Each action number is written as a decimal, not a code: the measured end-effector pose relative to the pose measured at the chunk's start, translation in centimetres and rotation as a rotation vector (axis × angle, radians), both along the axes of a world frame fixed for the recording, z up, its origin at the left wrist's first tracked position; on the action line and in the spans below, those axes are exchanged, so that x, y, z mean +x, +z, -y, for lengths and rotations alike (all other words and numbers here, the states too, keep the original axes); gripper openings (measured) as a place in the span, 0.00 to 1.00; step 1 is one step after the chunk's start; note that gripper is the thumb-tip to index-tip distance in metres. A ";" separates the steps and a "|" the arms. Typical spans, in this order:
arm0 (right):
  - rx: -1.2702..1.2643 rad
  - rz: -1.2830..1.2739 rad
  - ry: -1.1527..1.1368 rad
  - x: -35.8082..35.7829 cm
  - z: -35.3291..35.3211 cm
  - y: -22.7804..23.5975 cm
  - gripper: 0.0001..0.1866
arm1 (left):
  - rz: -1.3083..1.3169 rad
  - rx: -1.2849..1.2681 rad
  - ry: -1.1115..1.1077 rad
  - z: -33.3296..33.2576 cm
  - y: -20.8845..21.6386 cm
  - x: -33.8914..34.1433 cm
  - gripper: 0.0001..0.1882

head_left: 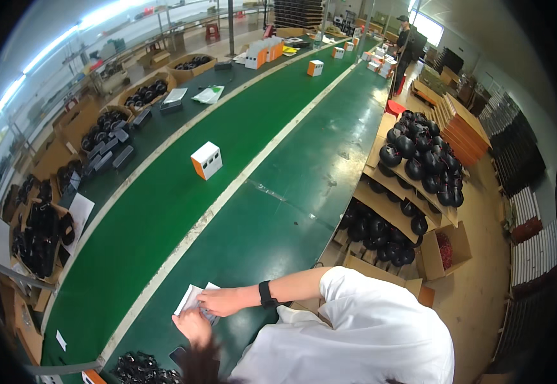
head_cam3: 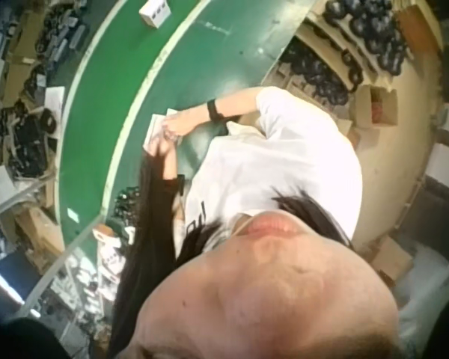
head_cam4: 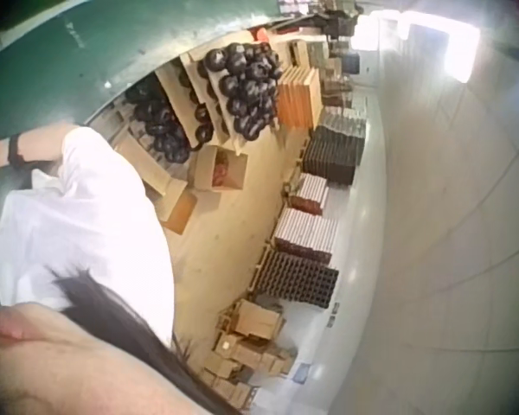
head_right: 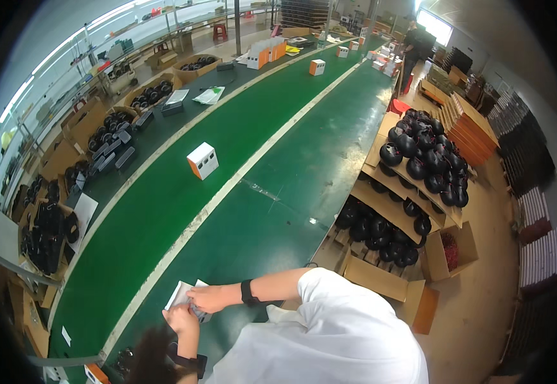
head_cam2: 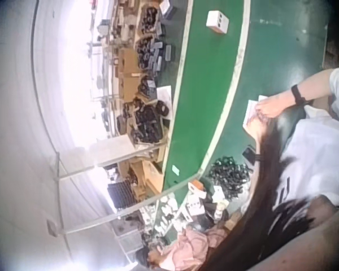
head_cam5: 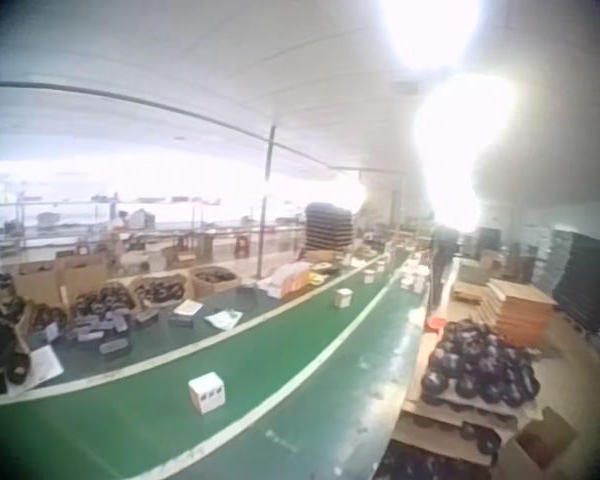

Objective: Packing small electronic items or cables into boxes on an assembly line.

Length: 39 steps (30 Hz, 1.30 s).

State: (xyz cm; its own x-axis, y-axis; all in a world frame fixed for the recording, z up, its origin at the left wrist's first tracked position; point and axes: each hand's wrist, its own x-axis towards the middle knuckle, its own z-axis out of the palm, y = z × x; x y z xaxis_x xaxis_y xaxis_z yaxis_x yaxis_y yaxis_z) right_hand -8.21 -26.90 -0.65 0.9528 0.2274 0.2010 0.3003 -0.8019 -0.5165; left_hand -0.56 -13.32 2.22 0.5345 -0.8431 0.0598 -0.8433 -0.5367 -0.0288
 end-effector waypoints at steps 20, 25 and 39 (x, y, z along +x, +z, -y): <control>0.282 0.192 -0.102 -0.6 -0.5 0.1 0.13 | -0.410 -0.731 -0.143 -3.9 -3.5 -0.8 0.16; 0.351 0.160 -0.319 -1.5 -1.5 -0.3 0.11 | -0.473 -0.822 -0.019 -3.2 -2.9 -0.8 0.10; 0.429 0.200 -0.442 -2.9 -2.2 -0.4 0.09 | -0.438 -0.905 -0.006 -3.6 -4.5 -0.5 0.05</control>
State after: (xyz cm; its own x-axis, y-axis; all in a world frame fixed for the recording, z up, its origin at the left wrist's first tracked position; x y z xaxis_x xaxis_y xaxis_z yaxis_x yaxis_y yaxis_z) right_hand -11.09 -24.73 -1.03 0.8731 -0.3174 0.3701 0.1129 -0.6069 -0.7868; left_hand -1.10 -9.74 -2.32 0.6590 -0.5803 0.4784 -0.6844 -0.1990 0.7015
